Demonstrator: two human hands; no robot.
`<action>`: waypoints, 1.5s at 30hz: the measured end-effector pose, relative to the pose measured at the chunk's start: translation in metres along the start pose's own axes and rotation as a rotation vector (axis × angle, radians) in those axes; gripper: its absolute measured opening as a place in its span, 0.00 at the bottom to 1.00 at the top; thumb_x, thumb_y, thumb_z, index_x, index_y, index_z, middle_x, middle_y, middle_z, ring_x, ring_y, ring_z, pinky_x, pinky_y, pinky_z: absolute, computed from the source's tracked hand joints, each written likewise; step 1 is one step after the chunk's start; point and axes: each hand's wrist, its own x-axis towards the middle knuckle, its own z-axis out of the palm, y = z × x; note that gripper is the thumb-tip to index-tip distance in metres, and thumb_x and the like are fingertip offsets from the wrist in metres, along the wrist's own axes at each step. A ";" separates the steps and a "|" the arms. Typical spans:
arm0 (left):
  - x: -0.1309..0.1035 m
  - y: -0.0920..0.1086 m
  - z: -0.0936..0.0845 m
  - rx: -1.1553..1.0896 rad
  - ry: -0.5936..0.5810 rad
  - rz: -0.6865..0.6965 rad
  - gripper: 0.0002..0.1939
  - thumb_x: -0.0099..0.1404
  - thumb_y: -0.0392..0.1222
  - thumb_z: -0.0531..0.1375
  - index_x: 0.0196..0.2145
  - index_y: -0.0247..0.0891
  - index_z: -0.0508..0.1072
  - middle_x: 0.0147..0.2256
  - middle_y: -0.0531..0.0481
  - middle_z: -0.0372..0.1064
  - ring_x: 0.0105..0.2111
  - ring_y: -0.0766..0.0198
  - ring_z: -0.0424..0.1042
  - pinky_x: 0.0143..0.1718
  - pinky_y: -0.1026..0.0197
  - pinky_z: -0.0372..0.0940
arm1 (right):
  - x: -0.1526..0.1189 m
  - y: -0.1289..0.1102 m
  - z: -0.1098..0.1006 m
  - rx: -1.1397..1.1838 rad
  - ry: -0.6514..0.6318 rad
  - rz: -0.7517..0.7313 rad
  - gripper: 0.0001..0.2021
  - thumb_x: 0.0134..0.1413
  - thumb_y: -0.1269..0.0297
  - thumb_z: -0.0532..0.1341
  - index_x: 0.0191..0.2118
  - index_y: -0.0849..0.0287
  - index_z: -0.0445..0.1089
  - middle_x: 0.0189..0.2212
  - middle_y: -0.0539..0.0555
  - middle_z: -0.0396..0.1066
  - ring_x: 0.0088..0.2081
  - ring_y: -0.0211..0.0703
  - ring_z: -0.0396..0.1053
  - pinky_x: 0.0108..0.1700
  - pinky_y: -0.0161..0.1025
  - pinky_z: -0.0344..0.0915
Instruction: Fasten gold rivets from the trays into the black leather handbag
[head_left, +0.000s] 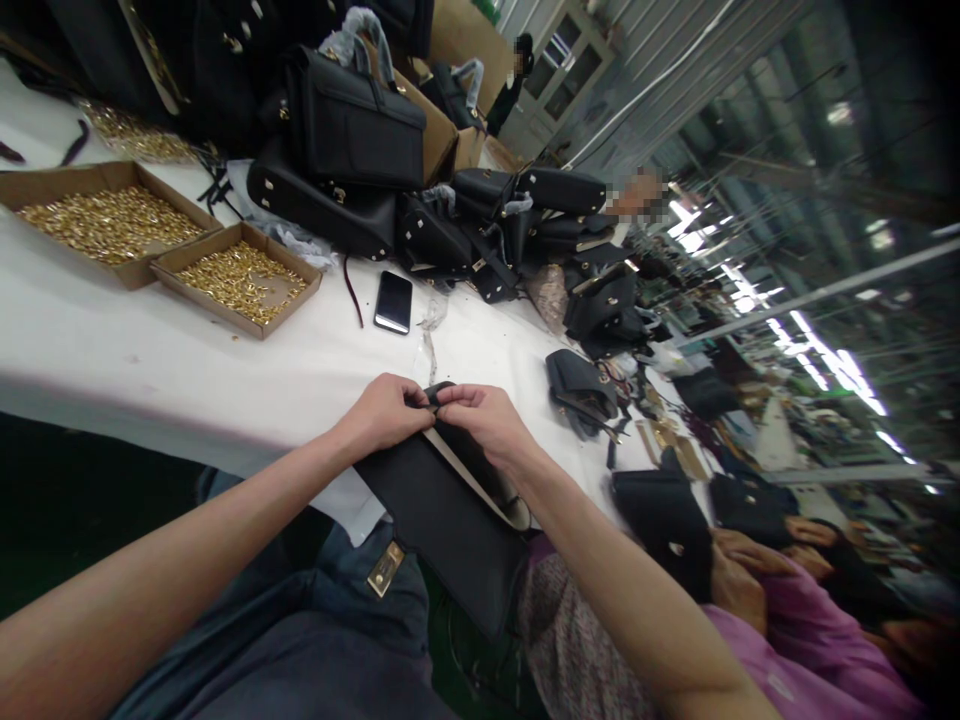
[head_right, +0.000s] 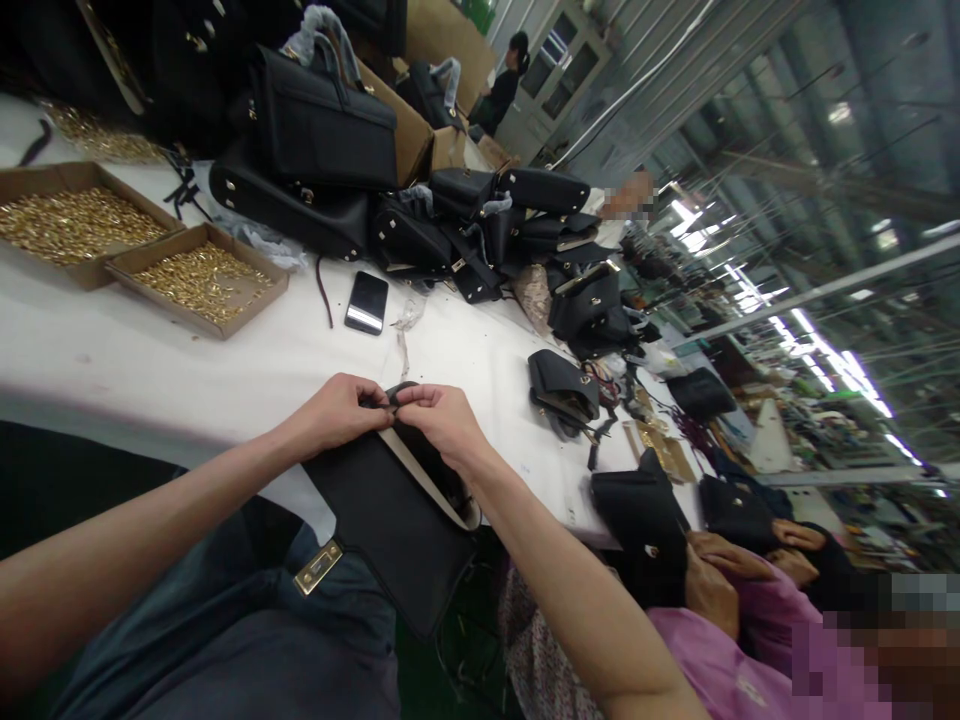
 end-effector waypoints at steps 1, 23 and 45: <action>0.000 0.000 0.000 -0.003 -0.007 -0.004 0.11 0.56 0.47 0.67 0.32 0.36 0.83 0.25 0.53 0.74 0.27 0.64 0.66 0.28 0.61 0.56 | 0.000 0.000 0.000 0.002 -0.001 0.002 0.15 0.43 0.69 0.73 0.42 0.61 0.83 0.30 0.53 0.81 0.29 0.39 0.70 0.31 0.35 0.62; -0.001 0.001 0.000 0.064 -0.004 0.010 0.09 0.58 0.44 0.67 0.32 0.36 0.84 0.26 0.51 0.77 0.27 0.63 0.69 0.30 0.60 0.58 | -0.003 -0.001 0.002 -0.018 -0.003 -0.043 0.15 0.45 0.68 0.73 0.42 0.61 0.83 0.31 0.53 0.81 0.30 0.41 0.74 0.35 0.37 0.67; -0.009 0.004 0.007 0.038 0.142 0.025 0.08 0.56 0.43 0.66 0.30 0.37 0.82 0.28 0.52 0.77 0.32 0.61 0.73 0.33 0.60 0.60 | -0.012 -0.005 0.010 -0.025 0.035 -0.031 0.17 0.42 0.71 0.70 0.42 0.61 0.80 0.30 0.51 0.79 0.28 0.39 0.71 0.31 0.35 0.64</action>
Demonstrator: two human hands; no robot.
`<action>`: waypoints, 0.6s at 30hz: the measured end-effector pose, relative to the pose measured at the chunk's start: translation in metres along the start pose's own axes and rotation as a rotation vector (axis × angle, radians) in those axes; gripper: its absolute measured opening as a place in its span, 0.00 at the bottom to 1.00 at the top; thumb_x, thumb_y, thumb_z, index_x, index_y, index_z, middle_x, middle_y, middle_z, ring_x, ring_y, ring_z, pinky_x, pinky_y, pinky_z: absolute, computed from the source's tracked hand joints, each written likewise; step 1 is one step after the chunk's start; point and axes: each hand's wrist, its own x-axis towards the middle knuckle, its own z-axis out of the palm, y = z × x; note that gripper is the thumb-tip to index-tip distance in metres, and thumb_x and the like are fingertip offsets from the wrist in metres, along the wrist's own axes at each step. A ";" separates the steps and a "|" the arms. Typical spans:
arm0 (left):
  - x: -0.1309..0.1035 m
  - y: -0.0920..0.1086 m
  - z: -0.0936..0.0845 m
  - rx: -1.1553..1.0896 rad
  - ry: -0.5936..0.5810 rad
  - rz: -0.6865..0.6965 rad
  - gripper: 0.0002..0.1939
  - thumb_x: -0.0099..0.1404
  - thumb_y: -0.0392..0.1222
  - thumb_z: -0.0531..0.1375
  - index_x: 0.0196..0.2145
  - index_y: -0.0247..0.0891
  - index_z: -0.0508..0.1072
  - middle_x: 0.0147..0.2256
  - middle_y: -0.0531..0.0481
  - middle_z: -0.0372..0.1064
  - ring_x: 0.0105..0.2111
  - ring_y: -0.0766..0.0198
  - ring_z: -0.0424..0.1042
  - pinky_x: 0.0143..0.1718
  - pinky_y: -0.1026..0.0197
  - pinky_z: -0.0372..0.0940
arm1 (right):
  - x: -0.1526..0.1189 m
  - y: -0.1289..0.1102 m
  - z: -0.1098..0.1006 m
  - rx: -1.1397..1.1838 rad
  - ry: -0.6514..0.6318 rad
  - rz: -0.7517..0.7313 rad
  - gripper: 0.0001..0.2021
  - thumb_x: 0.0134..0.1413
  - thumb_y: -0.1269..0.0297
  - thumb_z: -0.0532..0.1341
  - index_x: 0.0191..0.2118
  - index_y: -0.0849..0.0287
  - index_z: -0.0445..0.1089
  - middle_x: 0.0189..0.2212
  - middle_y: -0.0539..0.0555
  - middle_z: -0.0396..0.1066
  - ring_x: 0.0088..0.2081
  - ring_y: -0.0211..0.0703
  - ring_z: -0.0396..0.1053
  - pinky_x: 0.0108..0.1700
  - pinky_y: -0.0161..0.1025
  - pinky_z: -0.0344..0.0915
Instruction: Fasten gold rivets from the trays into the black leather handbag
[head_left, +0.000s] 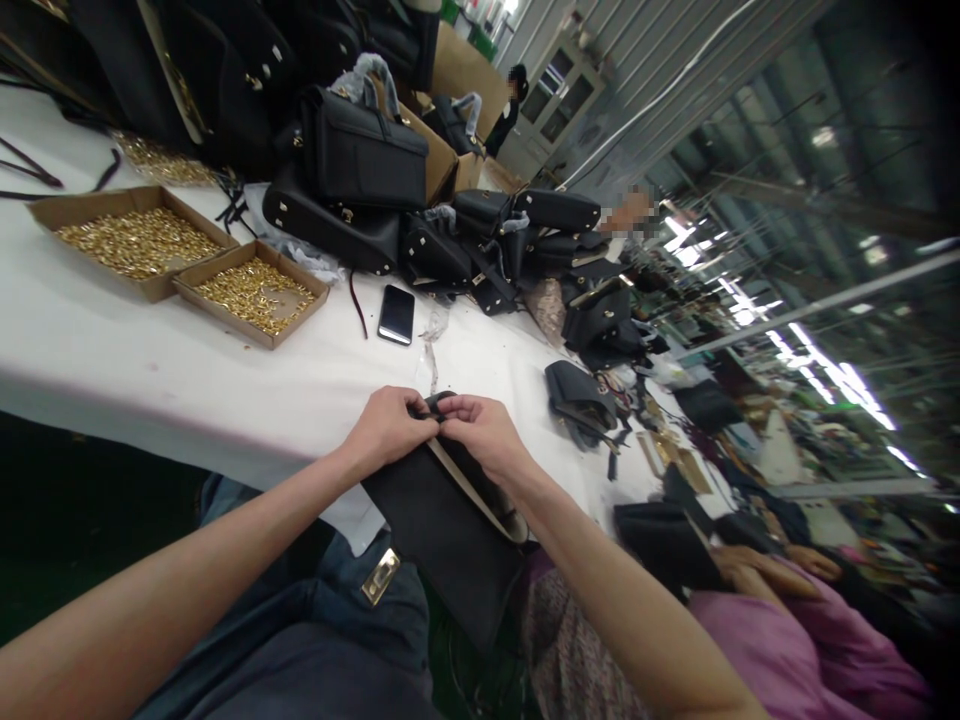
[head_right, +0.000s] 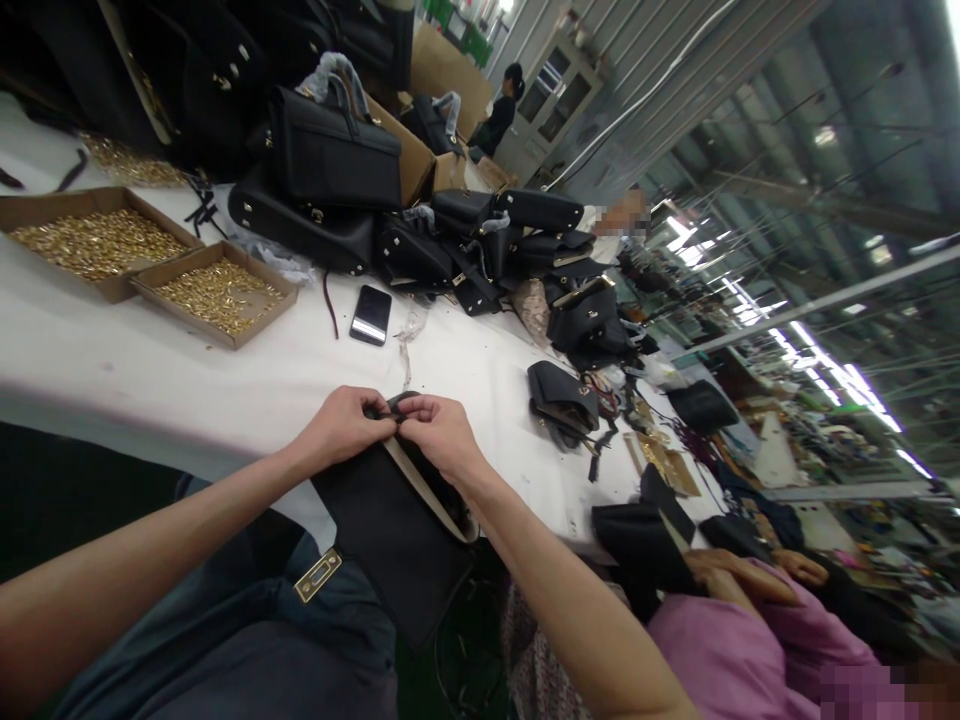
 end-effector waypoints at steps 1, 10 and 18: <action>0.000 -0.001 -0.002 -0.018 -0.016 0.005 0.08 0.57 0.44 0.66 0.31 0.37 0.82 0.28 0.52 0.77 0.32 0.61 0.72 0.32 0.60 0.59 | 0.000 -0.002 0.000 0.000 -0.010 -0.005 0.17 0.42 0.71 0.70 0.42 0.61 0.80 0.29 0.50 0.79 0.28 0.38 0.70 0.31 0.35 0.63; -0.004 0.013 -0.007 0.152 -0.013 0.015 0.06 0.58 0.42 0.66 0.31 0.39 0.83 0.29 0.48 0.79 0.32 0.57 0.74 0.34 0.58 0.60 | -0.009 -0.009 -0.001 -0.025 -0.070 -0.070 0.18 0.45 0.70 0.70 0.46 0.60 0.77 0.33 0.52 0.81 0.32 0.42 0.74 0.36 0.37 0.66; -0.024 0.026 0.000 0.443 0.055 0.078 0.11 0.67 0.44 0.62 0.35 0.43 0.85 0.36 0.40 0.82 0.37 0.49 0.78 0.36 0.55 0.60 | -0.014 -0.005 -0.001 -0.065 -0.048 -0.161 0.20 0.49 0.71 0.69 0.50 0.57 0.74 0.36 0.52 0.82 0.36 0.44 0.78 0.39 0.39 0.70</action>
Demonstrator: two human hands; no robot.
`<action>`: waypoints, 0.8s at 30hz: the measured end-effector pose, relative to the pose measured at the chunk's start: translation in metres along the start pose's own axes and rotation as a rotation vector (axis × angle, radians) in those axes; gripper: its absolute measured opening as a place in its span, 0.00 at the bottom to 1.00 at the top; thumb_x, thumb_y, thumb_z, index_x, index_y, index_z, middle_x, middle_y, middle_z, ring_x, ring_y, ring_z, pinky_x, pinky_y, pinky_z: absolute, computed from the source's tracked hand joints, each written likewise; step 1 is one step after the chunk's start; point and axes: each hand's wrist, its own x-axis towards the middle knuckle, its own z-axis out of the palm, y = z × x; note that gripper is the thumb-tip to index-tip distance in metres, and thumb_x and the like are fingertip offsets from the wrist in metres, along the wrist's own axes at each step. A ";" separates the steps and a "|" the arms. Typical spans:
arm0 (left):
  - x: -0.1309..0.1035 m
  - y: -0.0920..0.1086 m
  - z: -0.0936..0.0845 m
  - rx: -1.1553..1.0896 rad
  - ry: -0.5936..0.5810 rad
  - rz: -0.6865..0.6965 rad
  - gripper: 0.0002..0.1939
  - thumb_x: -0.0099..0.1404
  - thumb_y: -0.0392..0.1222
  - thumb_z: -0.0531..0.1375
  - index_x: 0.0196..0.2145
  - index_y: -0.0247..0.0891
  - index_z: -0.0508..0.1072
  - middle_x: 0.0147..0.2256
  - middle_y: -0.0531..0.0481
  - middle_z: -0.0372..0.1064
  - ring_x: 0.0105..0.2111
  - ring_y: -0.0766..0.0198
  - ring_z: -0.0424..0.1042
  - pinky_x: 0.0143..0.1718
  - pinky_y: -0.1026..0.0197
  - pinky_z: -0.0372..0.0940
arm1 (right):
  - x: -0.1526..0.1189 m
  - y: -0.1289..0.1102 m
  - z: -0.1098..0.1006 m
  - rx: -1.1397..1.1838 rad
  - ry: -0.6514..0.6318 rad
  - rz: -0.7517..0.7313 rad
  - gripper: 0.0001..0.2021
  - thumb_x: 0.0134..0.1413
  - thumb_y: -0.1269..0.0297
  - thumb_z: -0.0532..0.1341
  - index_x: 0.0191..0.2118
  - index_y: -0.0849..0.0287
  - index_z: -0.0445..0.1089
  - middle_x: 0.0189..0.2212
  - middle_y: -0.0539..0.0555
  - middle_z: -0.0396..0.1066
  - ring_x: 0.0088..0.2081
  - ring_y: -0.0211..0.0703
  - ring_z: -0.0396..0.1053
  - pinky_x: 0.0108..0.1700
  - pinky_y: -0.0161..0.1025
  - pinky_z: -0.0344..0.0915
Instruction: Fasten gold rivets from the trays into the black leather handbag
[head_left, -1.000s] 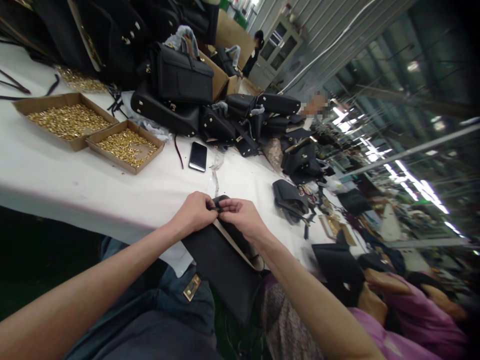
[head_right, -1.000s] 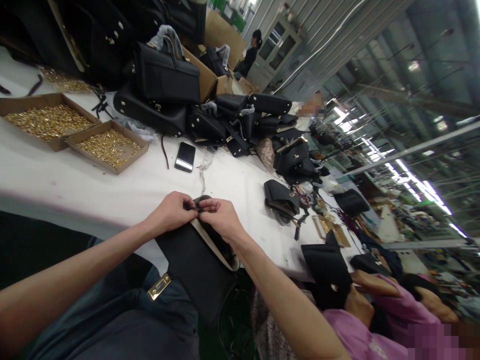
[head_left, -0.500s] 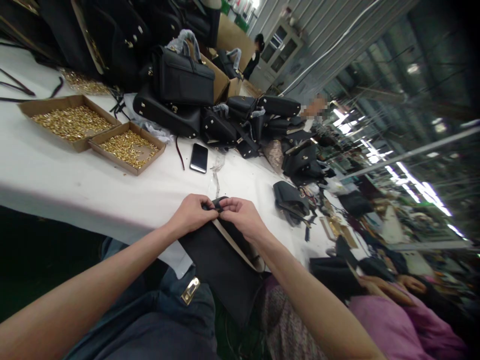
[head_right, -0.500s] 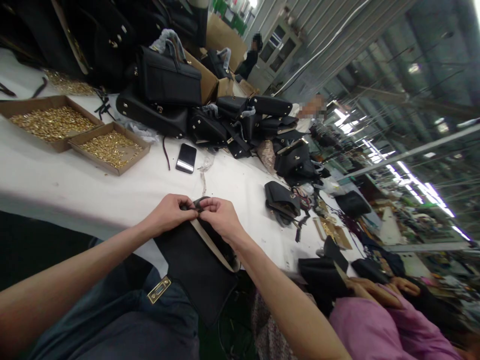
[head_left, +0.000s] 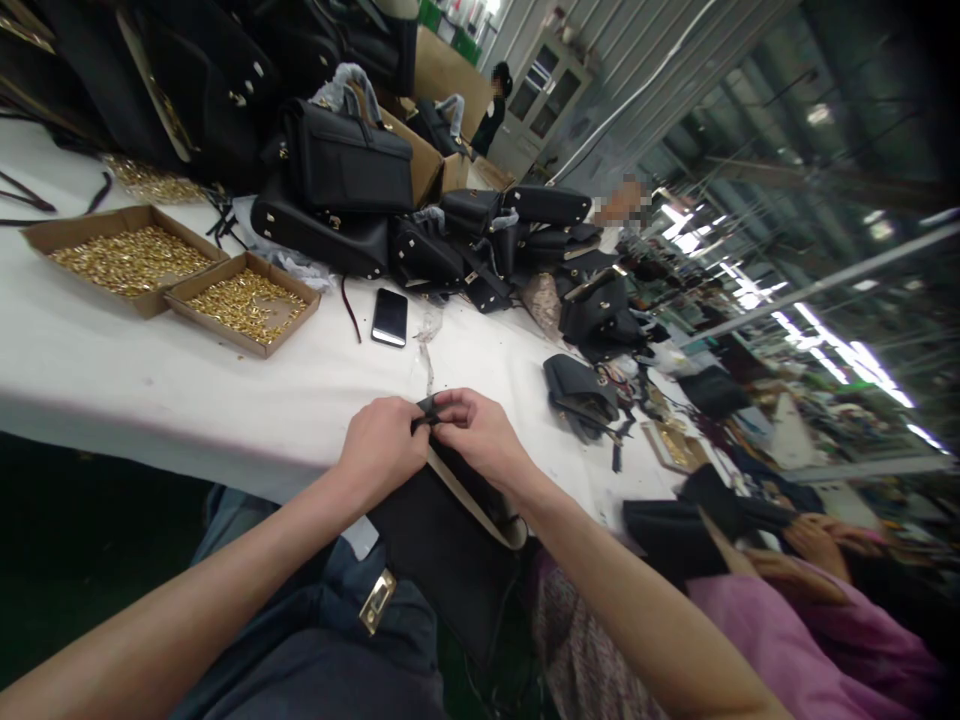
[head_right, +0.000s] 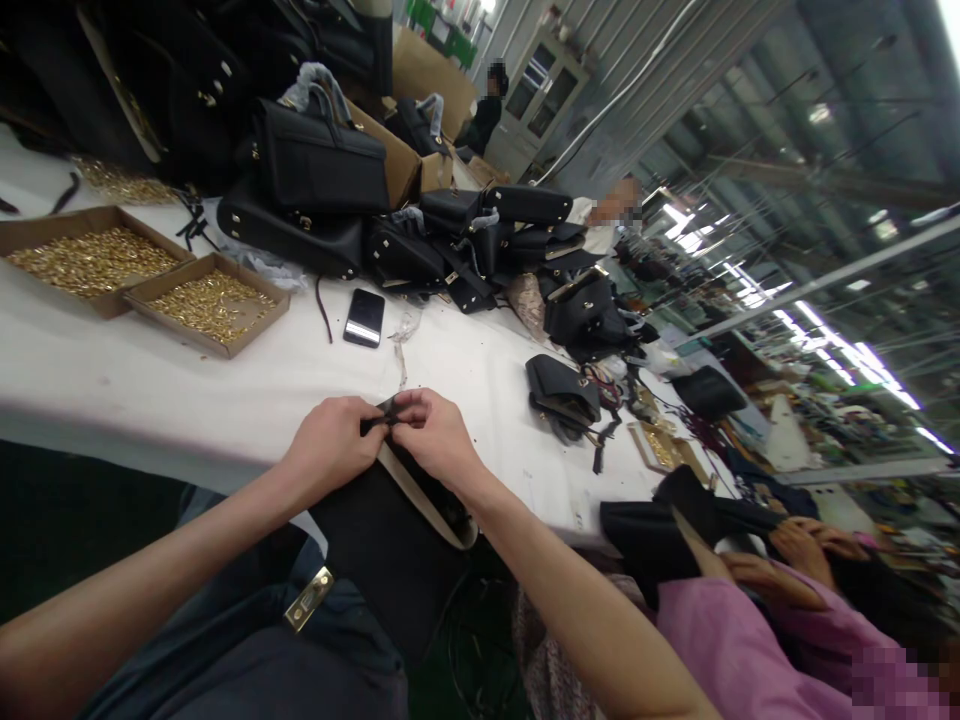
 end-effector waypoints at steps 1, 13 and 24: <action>-0.002 0.000 0.001 -0.023 0.007 0.005 0.11 0.67 0.44 0.61 0.35 0.43 0.86 0.36 0.41 0.83 0.38 0.49 0.79 0.38 0.55 0.62 | -0.001 0.000 0.000 0.015 0.005 0.007 0.21 0.49 0.71 0.69 0.50 0.57 0.73 0.36 0.52 0.82 0.36 0.44 0.78 0.39 0.39 0.70; -0.005 -0.004 0.001 -0.226 0.013 -0.021 0.14 0.65 0.42 0.65 0.44 0.43 0.89 0.42 0.43 0.85 0.42 0.49 0.81 0.47 0.54 0.70 | -0.011 0.005 0.004 0.027 0.048 -0.022 0.19 0.49 0.70 0.69 0.49 0.58 0.74 0.38 0.54 0.81 0.39 0.45 0.78 0.42 0.40 0.73; 0.000 0.001 -0.022 -0.191 -0.109 0.195 0.13 0.68 0.39 0.61 0.39 0.42 0.89 0.37 0.45 0.85 0.32 0.57 0.75 0.35 0.58 0.60 | -0.008 -0.021 -0.003 -0.051 -0.036 -0.145 0.23 0.49 0.72 0.67 0.53 0.55 0.69 0.36 0.51 0.80 0.35 0.44 0.77 0.40 0.40 0.71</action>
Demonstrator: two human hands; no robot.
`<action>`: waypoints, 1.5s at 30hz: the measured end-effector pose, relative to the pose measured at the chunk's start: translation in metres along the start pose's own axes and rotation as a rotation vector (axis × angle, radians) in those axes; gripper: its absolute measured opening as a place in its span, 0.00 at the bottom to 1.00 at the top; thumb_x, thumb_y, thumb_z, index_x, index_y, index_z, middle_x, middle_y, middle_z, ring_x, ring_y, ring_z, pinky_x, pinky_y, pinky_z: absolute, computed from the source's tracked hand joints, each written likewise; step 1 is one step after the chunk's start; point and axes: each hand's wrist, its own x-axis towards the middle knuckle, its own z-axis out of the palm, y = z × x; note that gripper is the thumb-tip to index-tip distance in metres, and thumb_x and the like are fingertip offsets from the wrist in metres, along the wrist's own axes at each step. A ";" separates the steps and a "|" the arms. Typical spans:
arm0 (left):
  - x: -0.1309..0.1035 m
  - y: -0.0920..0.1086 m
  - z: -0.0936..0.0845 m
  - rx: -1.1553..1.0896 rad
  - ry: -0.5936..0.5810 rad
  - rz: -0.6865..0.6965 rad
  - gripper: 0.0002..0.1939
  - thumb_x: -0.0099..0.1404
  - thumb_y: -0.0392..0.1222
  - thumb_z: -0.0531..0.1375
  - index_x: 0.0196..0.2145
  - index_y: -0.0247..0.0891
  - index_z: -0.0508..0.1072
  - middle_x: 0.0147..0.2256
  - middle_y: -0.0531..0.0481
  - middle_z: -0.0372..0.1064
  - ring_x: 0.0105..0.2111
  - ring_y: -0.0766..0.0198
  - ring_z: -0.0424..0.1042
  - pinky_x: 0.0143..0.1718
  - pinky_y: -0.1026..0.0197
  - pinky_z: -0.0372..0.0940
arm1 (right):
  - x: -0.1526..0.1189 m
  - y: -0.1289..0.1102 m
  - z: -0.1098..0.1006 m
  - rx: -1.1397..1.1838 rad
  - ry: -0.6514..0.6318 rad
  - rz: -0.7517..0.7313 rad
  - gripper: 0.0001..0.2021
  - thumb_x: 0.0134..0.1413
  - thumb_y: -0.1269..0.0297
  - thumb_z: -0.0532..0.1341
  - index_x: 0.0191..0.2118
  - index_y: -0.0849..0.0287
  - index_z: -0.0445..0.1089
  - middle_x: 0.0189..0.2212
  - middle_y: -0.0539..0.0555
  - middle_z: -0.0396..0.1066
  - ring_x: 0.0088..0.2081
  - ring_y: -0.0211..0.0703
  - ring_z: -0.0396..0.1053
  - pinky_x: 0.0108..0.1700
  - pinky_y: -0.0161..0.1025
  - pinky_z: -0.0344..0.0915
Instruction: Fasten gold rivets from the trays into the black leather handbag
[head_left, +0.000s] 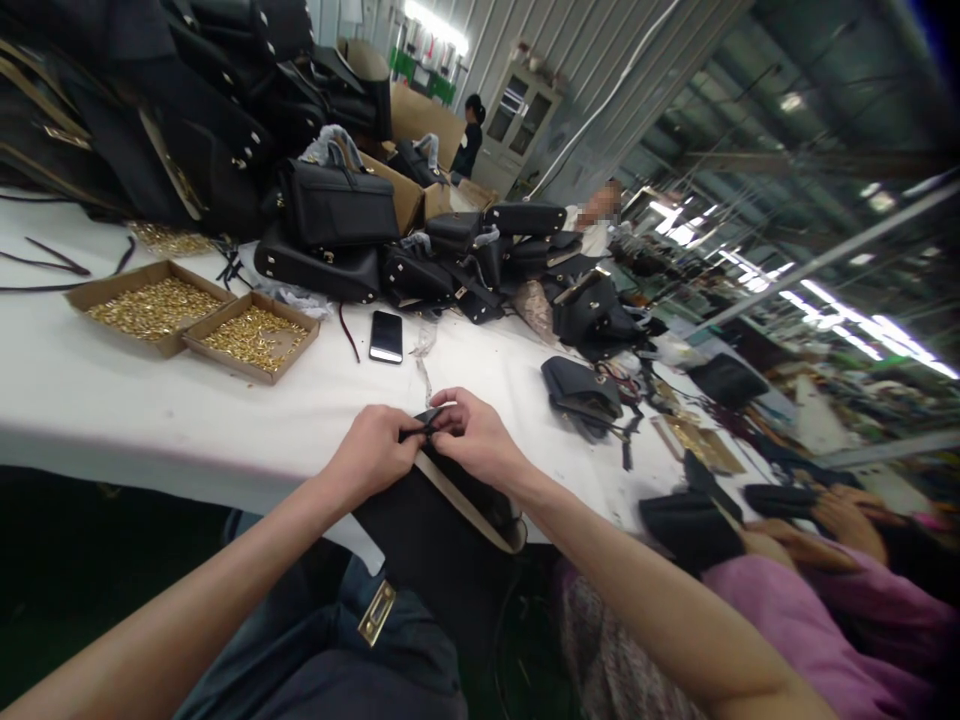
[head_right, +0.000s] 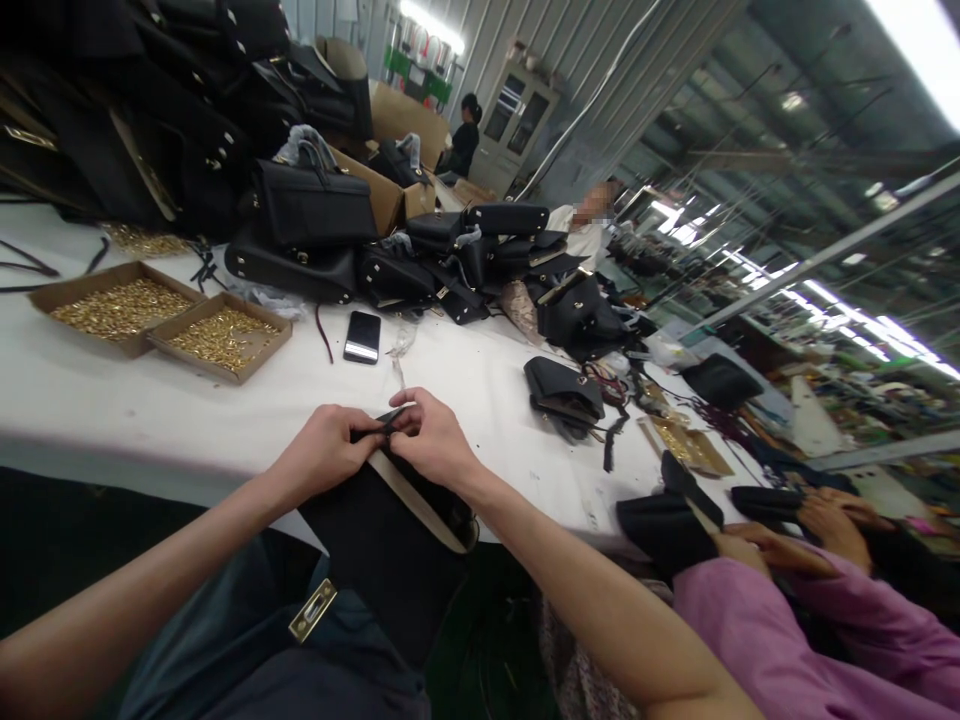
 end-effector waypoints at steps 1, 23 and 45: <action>0.001 0.001 -0.001 -0.004 0.006 0.007 0.13 0.68 0.39 0.61 0.39 0.42 0.89 0.37 0.45 0.85 0.32 0.58 0.75 0.35 0.58 0.60 | 0.004 -0.003 -0.003 -0.010 -0.019 -0.011 0.23 0.49 0.72 0.66 0.53 0.55 0.69 0.36 0.51 0.80 0.36 0.45 0.77 0.39 0.40 0.71; -0.021 -0.003 0.009 0.179 0.330 -0.183 0.12 0.72 0.40 0.61 0.42 0.42 0.87 0.40 0.43 0.84 0.39 0.55 0.80 0.40 0.59 0.65 | 0.043 0.005 0.024 -0.049 -0.078 -0.029 0.18 0.46 0.73 0.69 0.46 0.59 0.75 0.34 0.52 0.80 0.34 0.43 0.77 0.36 0.36 0.71; -0.020 -0.006 0.001 0.188 0.237 -0.082 0.11 0.71 0.37 0.63 0.42 0.42 0.88 0.40 0.44 0.84 0.40 0.55 0.81 0.44 0.58 0.70 | 0.020 0.011 0.013 0.097 -0.130 -0.081 0.29 0.53 0.71 0.69 0.60 0.53 0.63 0.40 0.51 0.79 0.41 0.45 0.79 0.44 0.40 0.73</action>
